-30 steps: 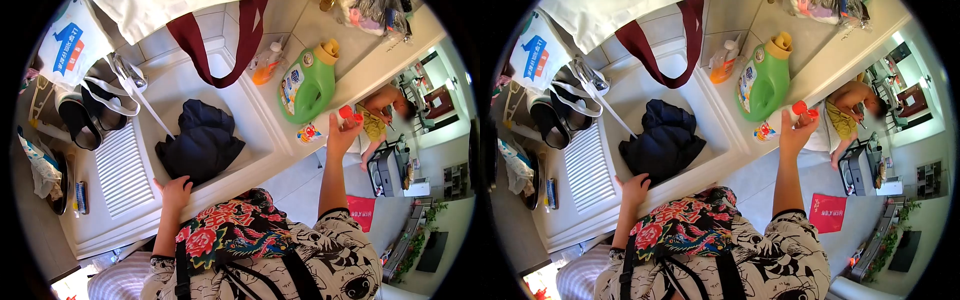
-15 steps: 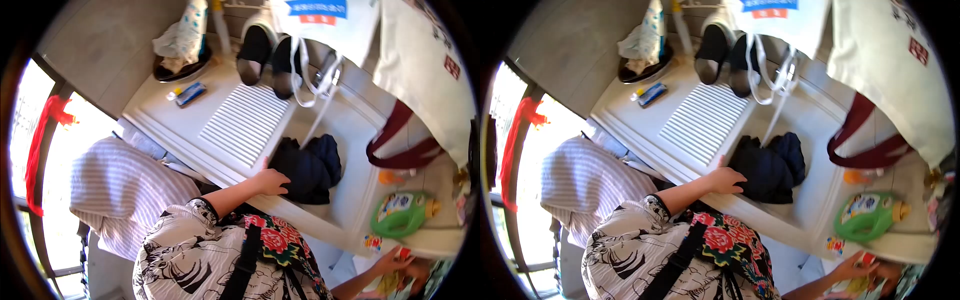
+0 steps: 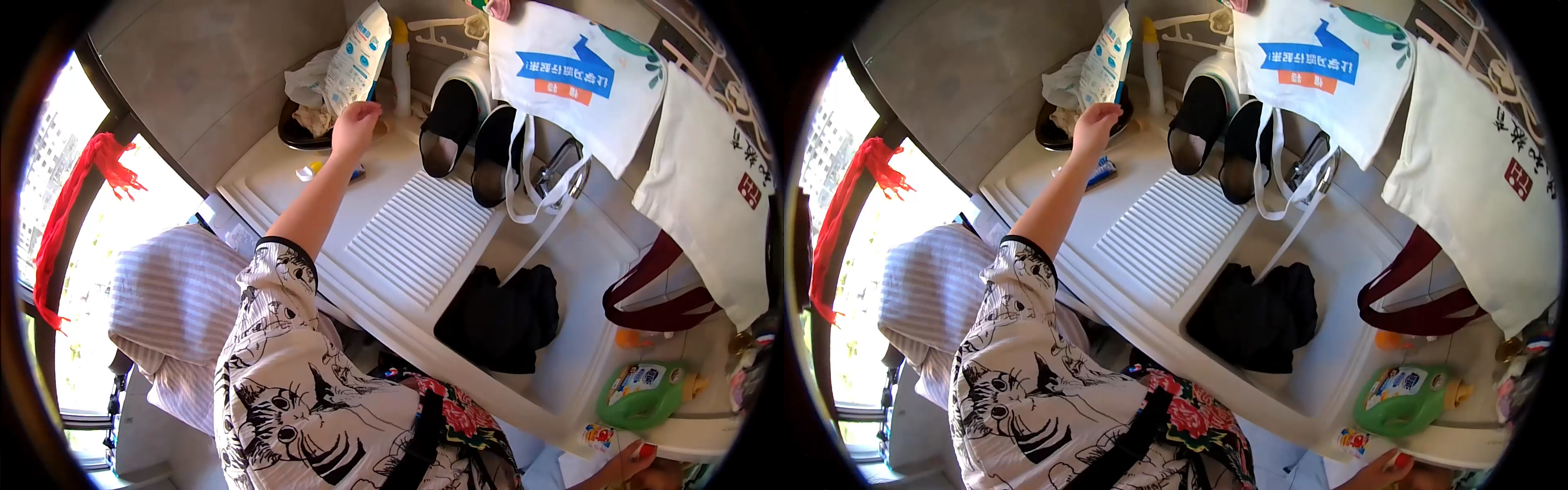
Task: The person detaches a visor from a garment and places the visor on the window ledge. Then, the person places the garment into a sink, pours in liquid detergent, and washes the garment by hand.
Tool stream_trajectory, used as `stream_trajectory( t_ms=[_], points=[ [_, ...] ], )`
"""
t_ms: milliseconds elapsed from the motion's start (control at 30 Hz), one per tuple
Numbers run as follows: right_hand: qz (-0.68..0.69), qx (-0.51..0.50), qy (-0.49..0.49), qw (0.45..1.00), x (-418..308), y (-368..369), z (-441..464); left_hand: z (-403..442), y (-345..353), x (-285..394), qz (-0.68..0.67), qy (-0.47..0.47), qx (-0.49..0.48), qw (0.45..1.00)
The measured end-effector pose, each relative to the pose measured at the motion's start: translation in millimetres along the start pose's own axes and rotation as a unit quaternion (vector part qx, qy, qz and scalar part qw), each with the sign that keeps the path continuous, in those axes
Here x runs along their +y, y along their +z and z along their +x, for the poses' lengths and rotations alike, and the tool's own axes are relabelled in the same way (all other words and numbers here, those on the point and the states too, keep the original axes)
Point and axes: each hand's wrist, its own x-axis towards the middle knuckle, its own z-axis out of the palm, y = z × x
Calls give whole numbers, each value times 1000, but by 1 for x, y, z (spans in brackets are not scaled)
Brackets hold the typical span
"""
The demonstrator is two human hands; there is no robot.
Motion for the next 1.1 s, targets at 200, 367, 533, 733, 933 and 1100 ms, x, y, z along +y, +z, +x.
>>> stream_trajectory(
  t_ms=[200, 367, 533, 733, 933, 1100],
  points=[
    [-16, -43, -13, 999, 3, -9, -27, 67, -86, -65, 318, -65, 131, 937],
    [31, -120, 277, 953, 55, 49, -102, 110, -137, -99, 374, -211, 150, 890],
    [163, -36, 371, 914, 82, 68, -106, 166, -112, -111, 146, -224, 133, 954],
    [184, 47, 431, 882, 55, 59, -78, 208, -95, -126, -5, -327, 154, 932],
    [100, -8, 451, 887, 24, 15, -46, 229, -129, -86, -229, 10, 282, 932],
    [171, 34, 387, 905, -2, -9, -53, 173, -170, 17, -114, 265, 351, 891]
  ],
)
